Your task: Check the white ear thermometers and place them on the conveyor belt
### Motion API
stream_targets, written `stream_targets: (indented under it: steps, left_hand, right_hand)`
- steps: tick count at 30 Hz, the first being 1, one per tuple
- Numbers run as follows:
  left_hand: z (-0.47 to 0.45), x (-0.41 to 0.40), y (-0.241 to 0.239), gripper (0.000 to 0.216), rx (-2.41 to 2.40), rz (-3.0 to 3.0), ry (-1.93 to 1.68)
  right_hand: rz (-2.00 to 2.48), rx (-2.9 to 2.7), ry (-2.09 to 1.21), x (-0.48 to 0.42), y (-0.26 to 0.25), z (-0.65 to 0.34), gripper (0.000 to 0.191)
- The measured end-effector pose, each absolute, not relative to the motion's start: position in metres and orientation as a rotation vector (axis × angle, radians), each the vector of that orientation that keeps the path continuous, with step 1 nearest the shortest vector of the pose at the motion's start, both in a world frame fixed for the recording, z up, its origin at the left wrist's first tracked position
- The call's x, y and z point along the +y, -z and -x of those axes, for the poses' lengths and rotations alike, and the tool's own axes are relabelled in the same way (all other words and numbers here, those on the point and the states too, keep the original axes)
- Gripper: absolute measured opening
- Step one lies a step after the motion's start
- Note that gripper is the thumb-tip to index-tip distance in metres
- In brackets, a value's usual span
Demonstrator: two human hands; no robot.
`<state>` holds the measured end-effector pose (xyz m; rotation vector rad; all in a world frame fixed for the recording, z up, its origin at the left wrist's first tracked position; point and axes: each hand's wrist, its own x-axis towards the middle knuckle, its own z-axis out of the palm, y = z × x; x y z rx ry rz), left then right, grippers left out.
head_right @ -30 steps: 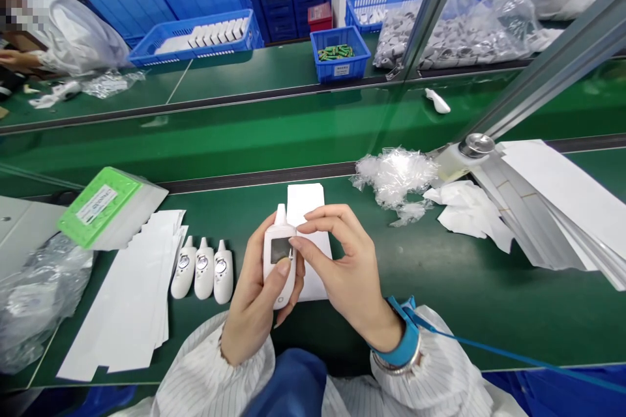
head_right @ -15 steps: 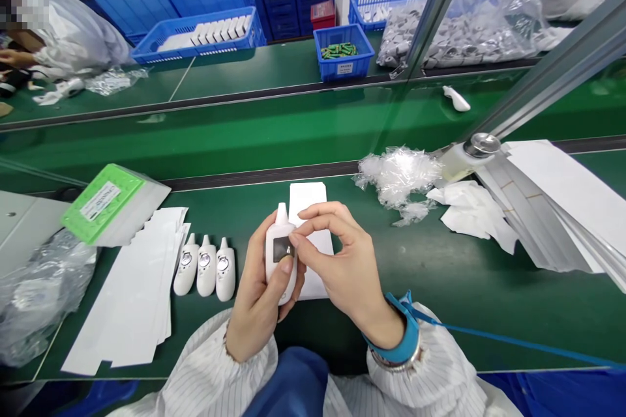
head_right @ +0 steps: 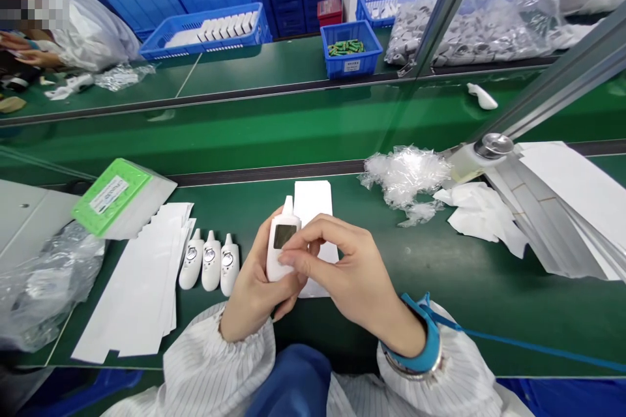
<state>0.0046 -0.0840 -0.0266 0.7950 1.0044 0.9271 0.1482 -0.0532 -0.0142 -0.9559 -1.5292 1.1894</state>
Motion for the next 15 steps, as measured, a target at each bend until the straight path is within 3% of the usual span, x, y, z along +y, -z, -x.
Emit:
stream_targets:
  steps: [3, 8, 15]
  left_hand:
    - [-0.003, -0.082, 0.021, 0.088, 0.996, -0.781, -0.911]
    - [-0.009, -0.081, 0.024, 0.084, 0.882, -0.757, -0.92]
    - [-0.009, -0.081, 0.03, 0.079, 0.749, -0.747, -0.944]
  right_hand:
    - [0.952, -1.638, -1.212, -0.054, 0.013, -0.15, 0.013]
    - [1.053, -1.688, -0.853, -0.051, 0.021, -0.147, 0.012]
    - [1.031, -1.67, -0.854, -0.047, 0.022, -0.145, 0.014]
